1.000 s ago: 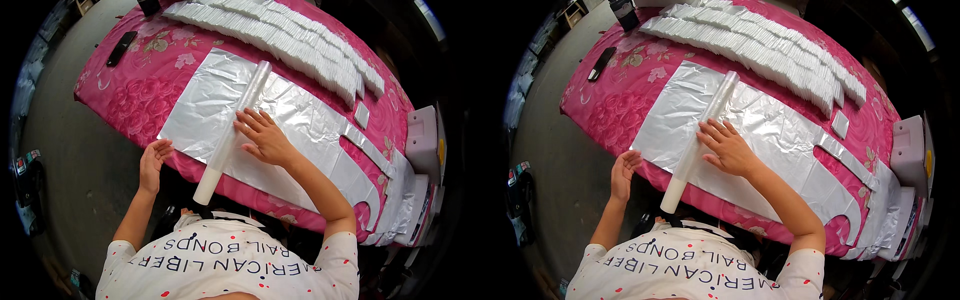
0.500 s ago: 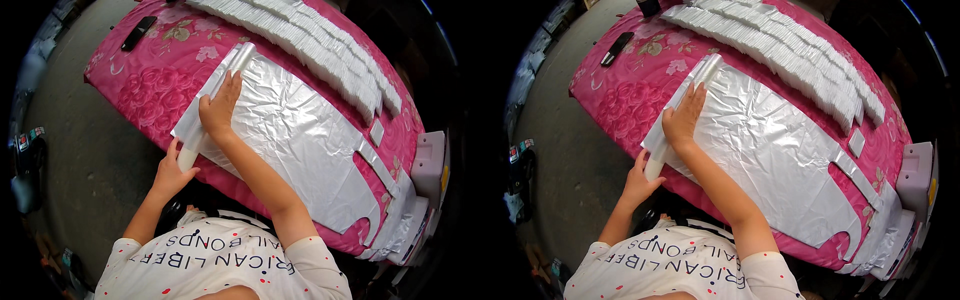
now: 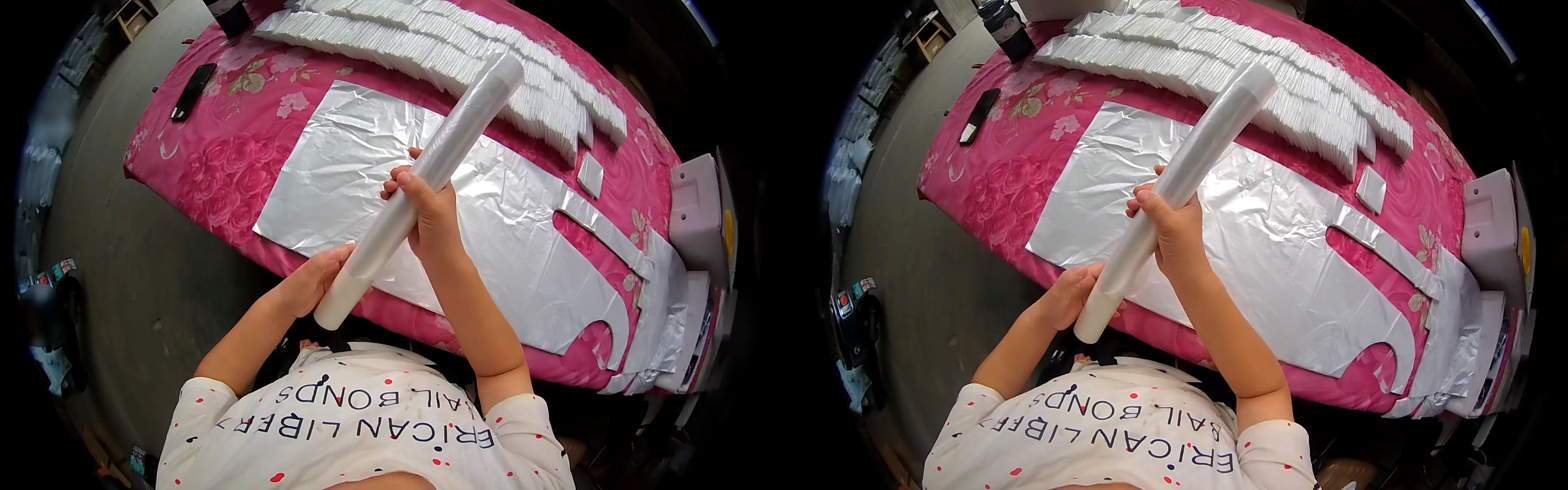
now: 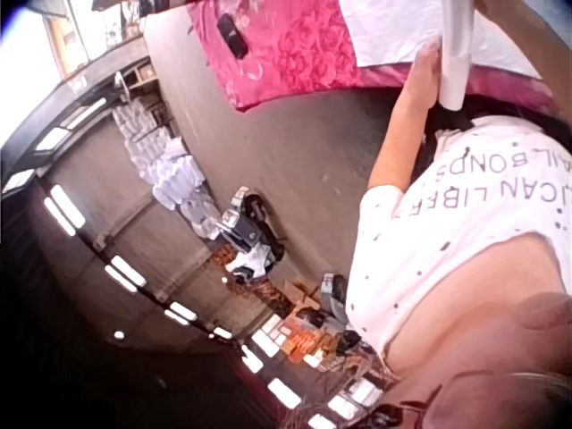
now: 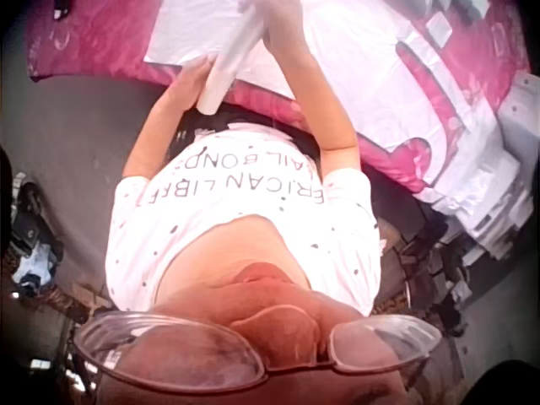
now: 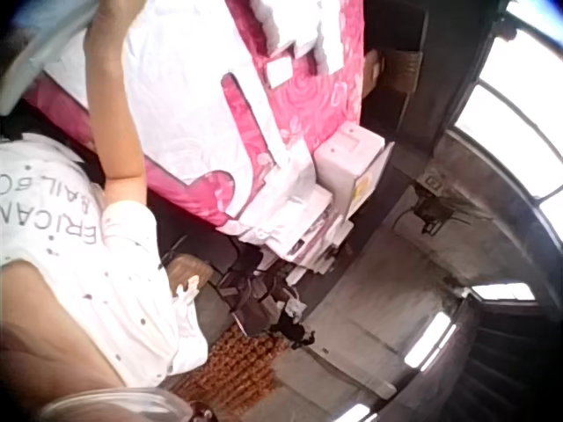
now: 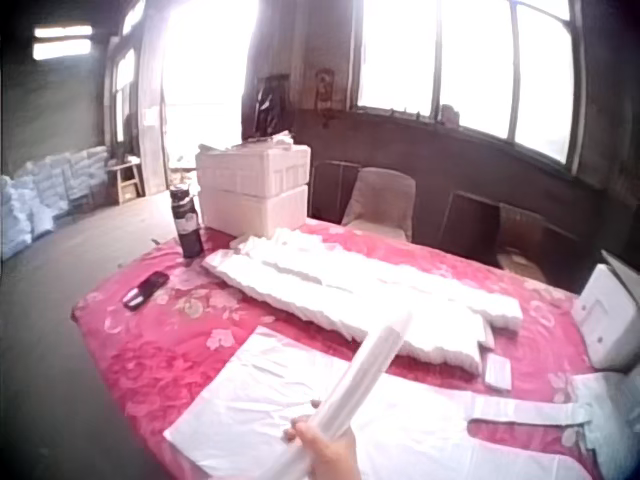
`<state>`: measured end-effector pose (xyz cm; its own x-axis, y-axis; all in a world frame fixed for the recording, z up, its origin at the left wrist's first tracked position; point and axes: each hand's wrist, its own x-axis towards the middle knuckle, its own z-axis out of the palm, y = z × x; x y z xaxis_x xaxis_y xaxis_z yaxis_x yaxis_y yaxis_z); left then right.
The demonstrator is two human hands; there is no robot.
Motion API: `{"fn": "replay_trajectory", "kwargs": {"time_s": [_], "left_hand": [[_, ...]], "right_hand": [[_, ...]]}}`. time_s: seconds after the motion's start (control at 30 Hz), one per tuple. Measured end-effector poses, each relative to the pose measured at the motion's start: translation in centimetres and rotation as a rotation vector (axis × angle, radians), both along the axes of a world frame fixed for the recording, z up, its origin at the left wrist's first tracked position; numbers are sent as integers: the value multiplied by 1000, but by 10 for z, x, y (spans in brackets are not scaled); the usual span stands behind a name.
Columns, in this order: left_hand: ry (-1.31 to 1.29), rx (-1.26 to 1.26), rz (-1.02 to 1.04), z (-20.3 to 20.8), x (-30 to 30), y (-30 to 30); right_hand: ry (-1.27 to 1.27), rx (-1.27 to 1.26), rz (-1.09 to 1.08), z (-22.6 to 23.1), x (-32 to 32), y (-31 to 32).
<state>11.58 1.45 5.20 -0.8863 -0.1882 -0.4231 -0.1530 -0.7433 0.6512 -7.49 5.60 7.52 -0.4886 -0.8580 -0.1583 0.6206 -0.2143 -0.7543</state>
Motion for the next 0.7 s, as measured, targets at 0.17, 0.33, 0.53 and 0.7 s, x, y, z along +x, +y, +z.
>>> {"fn": "replay_trajectory", "kwargs": {"time_s": [0.17,0.33,0.53,0.7], "left_hand": [[-214,-770,27,-15,-33,39],[-282,-320,-306,-34,-9,39],[-357,-115,-440,-38,22,38],[-339,-81,-480,-33,28,36]], "right_hand": [[50,99,-131,-27,-3,32],[-92,124,-236,-38,-67,62],[80,226,-418,-58,-177,109],[388,454,-93,-53,-180,125]]}}
